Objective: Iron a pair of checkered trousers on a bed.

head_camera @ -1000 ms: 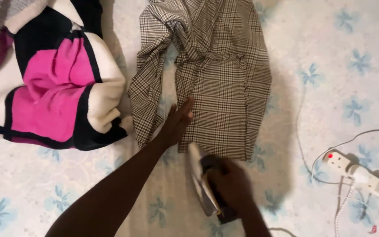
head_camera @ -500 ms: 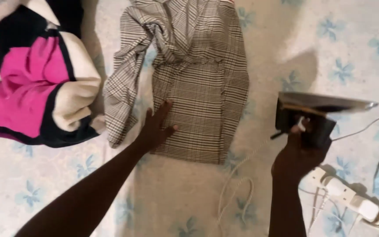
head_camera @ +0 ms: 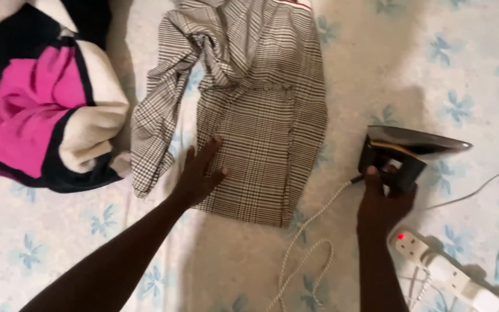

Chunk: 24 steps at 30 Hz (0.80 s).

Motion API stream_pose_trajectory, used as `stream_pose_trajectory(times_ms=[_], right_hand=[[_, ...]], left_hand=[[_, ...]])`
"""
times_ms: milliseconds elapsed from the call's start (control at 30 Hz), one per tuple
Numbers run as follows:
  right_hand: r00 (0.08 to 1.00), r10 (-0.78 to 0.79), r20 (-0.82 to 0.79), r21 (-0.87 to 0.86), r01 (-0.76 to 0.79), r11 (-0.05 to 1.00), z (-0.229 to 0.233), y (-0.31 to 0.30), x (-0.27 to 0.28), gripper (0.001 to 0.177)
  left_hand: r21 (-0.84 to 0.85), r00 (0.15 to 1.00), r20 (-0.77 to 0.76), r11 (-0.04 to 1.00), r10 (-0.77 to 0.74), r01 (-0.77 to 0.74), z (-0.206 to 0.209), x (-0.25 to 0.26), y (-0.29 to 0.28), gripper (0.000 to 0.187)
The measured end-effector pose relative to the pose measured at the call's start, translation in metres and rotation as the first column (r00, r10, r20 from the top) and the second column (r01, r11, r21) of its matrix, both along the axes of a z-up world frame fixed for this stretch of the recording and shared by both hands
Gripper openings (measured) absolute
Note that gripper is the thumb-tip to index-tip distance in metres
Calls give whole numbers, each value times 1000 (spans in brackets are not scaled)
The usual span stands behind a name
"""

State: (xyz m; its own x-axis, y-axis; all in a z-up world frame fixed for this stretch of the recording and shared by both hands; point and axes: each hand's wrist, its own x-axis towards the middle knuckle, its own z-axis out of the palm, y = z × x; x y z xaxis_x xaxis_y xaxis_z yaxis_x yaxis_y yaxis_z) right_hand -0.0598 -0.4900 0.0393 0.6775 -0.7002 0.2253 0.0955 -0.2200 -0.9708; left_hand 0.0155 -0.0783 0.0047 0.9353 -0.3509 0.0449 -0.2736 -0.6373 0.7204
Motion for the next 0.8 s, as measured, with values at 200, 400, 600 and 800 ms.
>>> stream_pose_trajectory(times_ms=[200,400,600,800], right_hand=[[994,-107,-3,-97,106,990,-18,11,-24,60],[888,85,-452,-318,-249,915,-56,100,-81,18],[708,145,-691,-321,-481,816,19,192,-42,28],[812,573,-115,433,-478,764,41,215,-46,35]], left_hand=[[-10,999,0,999,-43,43,22,-7,1,76],[304,933,199,924,-300,233,59,-65,-16,62],[-105,988,-102,988,-120,109,90,-64,-76,74],[-74,891,-452,994,41,-83,42,26,-113,47]])
